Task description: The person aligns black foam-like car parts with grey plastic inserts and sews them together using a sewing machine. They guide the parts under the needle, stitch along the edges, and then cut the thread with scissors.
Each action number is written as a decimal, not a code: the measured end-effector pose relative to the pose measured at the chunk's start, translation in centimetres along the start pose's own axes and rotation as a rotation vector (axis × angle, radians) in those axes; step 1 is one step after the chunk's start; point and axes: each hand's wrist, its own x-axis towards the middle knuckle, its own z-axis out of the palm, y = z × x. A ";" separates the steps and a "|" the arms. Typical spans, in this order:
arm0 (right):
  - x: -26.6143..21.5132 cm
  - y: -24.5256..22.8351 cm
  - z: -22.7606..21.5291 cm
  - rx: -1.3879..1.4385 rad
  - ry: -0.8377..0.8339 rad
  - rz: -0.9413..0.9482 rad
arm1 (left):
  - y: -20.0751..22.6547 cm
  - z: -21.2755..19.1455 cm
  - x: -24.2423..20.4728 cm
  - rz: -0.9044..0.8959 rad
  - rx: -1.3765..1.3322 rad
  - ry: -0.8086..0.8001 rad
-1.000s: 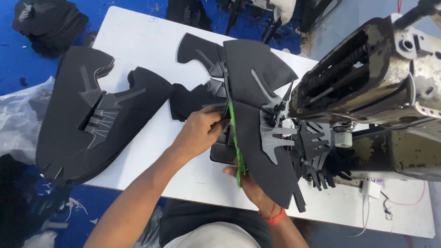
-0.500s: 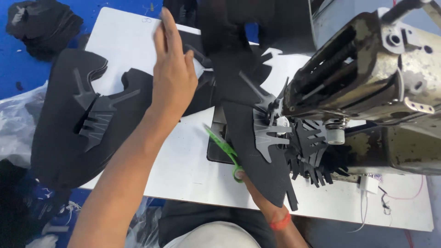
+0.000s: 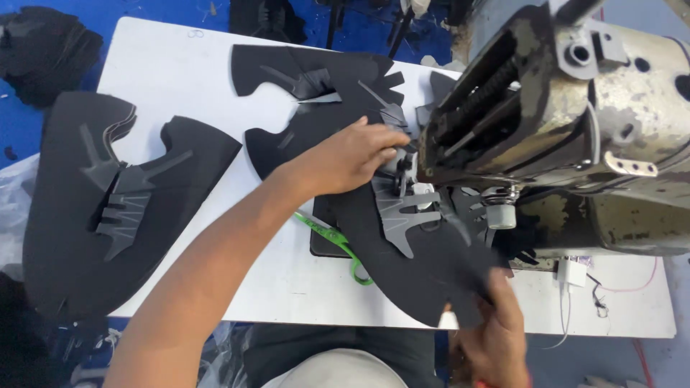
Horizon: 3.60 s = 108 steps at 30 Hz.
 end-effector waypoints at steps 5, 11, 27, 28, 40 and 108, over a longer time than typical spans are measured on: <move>7.1 -10.8 2.4 -0.183 0.006 -0.040 | -0.8 0.0 -1.6 -0.038 -0.178 -0.014; 11.9 -12.6 3.5 -1.126 0.148 -0.586 | 4.7 2.0 -4.8 -0.418 -0.360 0.160; 13.5 -10.7 7.2 -1.075 -0.555 -0.791 | 4.3 4.4 -5.9 -0.420 -0.558 0.328; 13.6 -10.7 7.2 -1.079 -0.559 -0.793 | 3.6 5.2 -5.9 -0.420 -0.563 0.331; 12.3 -10.9 7.8 -1.059 -0.497 -0.761 | 2.8 1.9 -3.0 -0.311 -0.495 0.285; 9.5 -10.0 8.5 -0.776 0.053 -0.644 | 3.1 2.2 -2.1 -0.092 -0.076 0.696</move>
